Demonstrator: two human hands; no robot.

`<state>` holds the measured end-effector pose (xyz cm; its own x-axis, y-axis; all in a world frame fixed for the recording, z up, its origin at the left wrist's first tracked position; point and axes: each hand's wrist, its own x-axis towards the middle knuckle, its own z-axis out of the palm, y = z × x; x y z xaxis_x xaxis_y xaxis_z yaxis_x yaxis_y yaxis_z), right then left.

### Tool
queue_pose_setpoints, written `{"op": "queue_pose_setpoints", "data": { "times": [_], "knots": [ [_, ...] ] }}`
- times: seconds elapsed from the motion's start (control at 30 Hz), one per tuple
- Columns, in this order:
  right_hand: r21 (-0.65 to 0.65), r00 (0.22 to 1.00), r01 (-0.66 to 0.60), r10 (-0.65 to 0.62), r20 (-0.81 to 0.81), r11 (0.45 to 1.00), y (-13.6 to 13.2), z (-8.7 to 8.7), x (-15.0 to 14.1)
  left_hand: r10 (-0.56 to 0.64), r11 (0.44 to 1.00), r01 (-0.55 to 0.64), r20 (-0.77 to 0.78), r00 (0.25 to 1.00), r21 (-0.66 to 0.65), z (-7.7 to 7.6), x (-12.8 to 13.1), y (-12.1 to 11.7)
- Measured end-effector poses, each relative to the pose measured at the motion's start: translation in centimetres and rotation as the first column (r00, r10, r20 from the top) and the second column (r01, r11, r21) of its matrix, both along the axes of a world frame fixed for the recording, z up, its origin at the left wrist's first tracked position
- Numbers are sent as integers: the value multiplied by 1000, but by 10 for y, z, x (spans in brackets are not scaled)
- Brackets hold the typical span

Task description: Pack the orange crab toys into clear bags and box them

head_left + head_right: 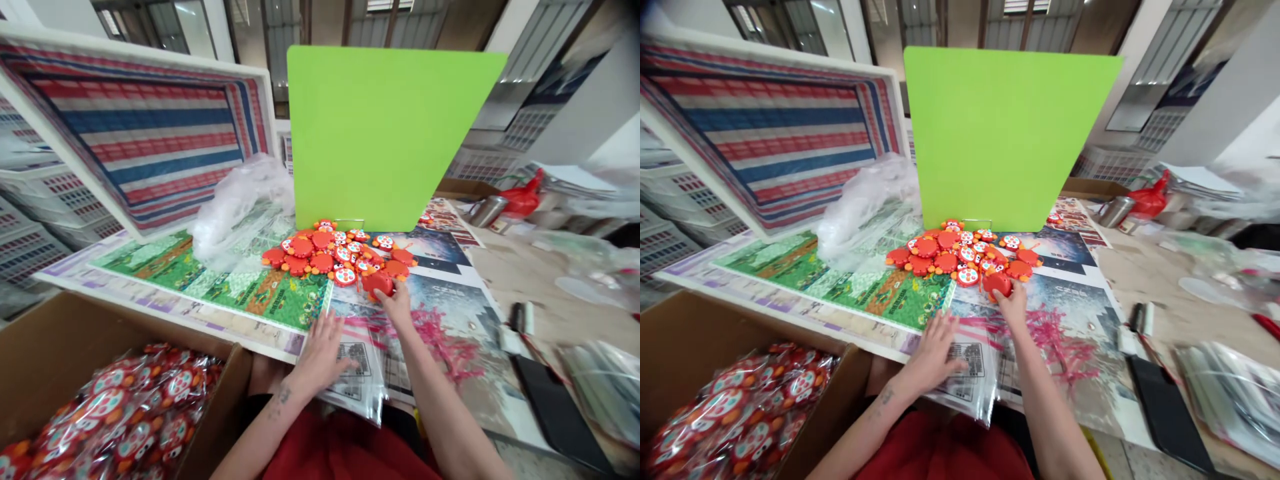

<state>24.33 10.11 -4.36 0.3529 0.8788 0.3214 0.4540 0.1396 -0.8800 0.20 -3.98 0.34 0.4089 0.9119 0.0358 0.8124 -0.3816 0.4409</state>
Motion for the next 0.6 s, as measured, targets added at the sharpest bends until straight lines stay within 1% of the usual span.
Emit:
{"op": "queue_pose_setpoints", "data": {
  "times": [0.03, 0.1, 0.13, 0.2, 0.27, 0.37, 0.5, 0.53, 0.6],
  "knots": [
    [9, 998, -8, 9, -62, 1000, -10, 4, 2, -93, 992, 88, -52, 994, -92, -9, 9, 0],
    [6, 982, -35, 36, -185, 999, -30, 11, 7, -265, 947, 232, -132, 955, -223, -24, 17, -3],
    [2, 969, -55, 53, -242, 999, -40, 14, 8, -324, 927, 279, -162, 932, -251, -30, 17, -5],
    [1, 937, -81, 76, -342, 997, -56, 19, 10, -371, 916, 322, -200, 907, -240, -38, 15, -7],
    [5, 906, -90, 84, -414, 996, -67, 23, 10, -350, 930, 314, -204, 914, -189, -39, 12, -9],
    [18, 866, -149, 139, -481, 989, -73, 26, 5, -300, 951, 284, -154, 941, -120, -30, 8, -12],
    [14, 819, -305, 270, -507, 952, -76, 34, 1, -271, 962, 269, -57, 961, -34, -13, 7, -12],
    [3, 810, -349, 303, -503, 937, -78, 37, 1, -251, 968, 250, -55, 966, -24, -10, 8, -9],
    [-25, 790, -439, 373, -487, 898, -81, 44, 2, -159, 987, 160, -88, 983, 10, -11, 14, 1]
  ]
}}
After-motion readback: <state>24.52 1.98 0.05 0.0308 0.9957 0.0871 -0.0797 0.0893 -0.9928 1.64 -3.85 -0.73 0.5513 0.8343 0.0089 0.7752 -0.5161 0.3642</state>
